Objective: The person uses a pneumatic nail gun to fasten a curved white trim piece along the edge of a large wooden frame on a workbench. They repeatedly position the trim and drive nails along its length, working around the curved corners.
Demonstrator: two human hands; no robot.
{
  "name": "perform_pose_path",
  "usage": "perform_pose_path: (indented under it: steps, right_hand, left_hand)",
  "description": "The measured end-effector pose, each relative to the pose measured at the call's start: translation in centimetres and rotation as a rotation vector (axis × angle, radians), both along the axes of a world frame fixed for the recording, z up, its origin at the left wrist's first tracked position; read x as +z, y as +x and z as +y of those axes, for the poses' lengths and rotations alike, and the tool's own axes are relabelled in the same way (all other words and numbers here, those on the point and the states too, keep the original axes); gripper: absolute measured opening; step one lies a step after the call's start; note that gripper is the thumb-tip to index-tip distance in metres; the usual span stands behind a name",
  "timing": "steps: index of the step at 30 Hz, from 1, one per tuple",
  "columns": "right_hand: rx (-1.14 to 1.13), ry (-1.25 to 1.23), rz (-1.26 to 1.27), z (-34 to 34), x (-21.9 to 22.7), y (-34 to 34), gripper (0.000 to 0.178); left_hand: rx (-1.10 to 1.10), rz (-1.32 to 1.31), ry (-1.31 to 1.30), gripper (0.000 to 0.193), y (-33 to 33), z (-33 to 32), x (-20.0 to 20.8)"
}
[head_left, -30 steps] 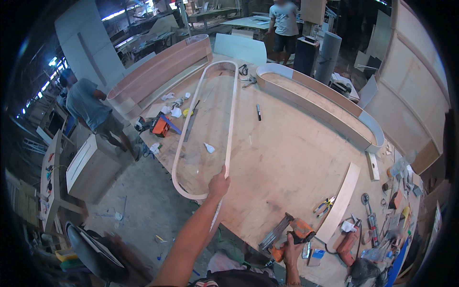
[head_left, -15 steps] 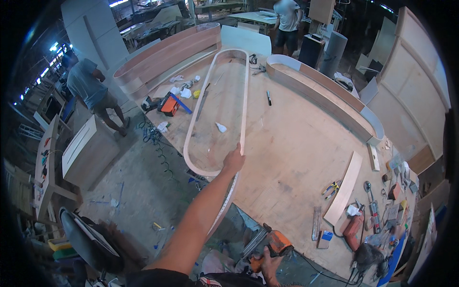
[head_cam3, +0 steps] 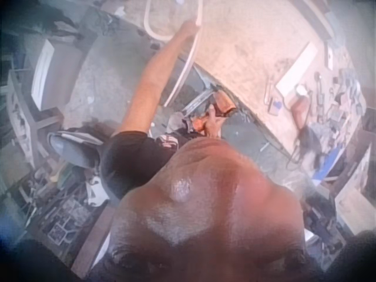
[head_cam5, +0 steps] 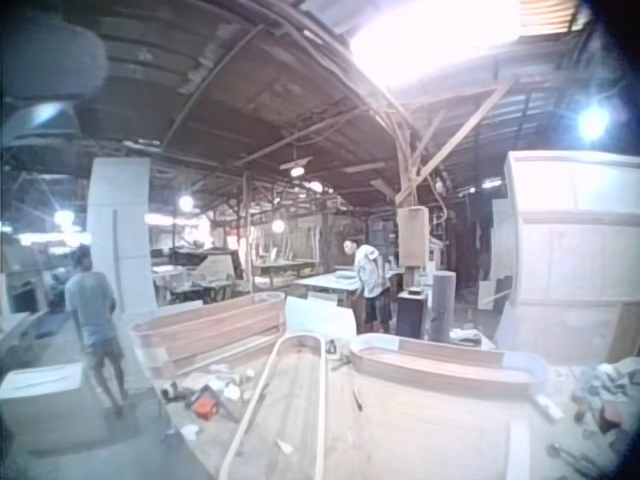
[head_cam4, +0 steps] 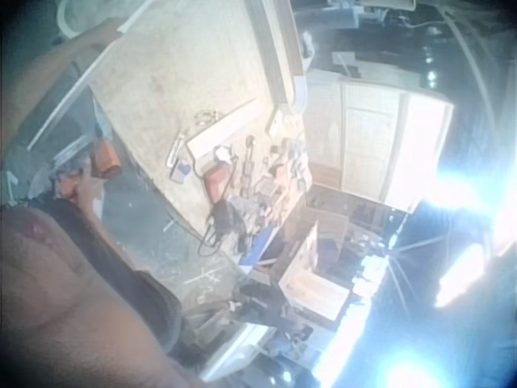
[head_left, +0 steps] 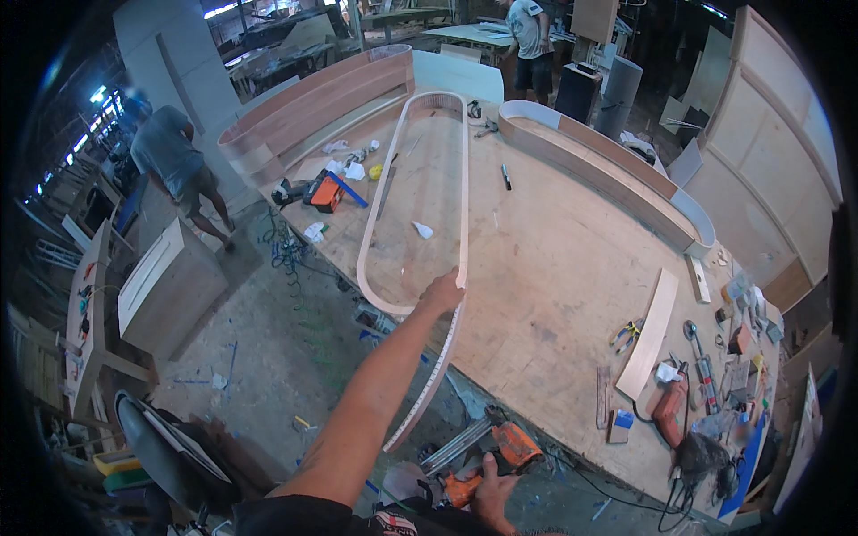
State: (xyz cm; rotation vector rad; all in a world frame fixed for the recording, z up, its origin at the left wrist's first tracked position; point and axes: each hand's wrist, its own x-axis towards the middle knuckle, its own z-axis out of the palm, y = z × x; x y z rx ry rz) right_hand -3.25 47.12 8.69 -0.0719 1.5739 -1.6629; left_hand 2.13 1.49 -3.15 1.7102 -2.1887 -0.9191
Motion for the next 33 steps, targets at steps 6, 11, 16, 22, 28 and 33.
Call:
perform_pose_path:
  steps: [6,11,16,22,28,33]
  right_hand:
    - [0.013,0.016,-0.161,0.8,-3.8,0.4,0.029]
    - [-0.013,0.024,-0.318,-1.4,1.4,-0.5,0.025]
    - [-0.03,-0.004,-0.484,-3.4,3.4,-4.4,0.034]
    - [-0.008,-0.164,-0.276,-8.5,4.9,-11.2,0.035]
    - [-0.067,-0.217,-0.269,-12.2,4.3,-19.5,0.03]
    - [-0.032,-0.277,-0.56,-16.2,3.7,-26.8,0.03]
  left_hand:
    - [-0.066,0.067,-0.014,0.072,2.0,1.3,-0.3]
    - [-0.038,0.004,0.087,0.065,2.7,1.3,0.4]
    - [-0.038,-0.095,0.161,0.072,1.5,0.8,2.0]
    - [-0.151,-0.153,0.272,0.078,3.7,-0.6,2.6]
    - [-0.082,0.017,0.068,0.077,4.6,2.9,5.1]
    - [-0.083,0.003,-0.008,0.064,4.5,6.0,7.9]
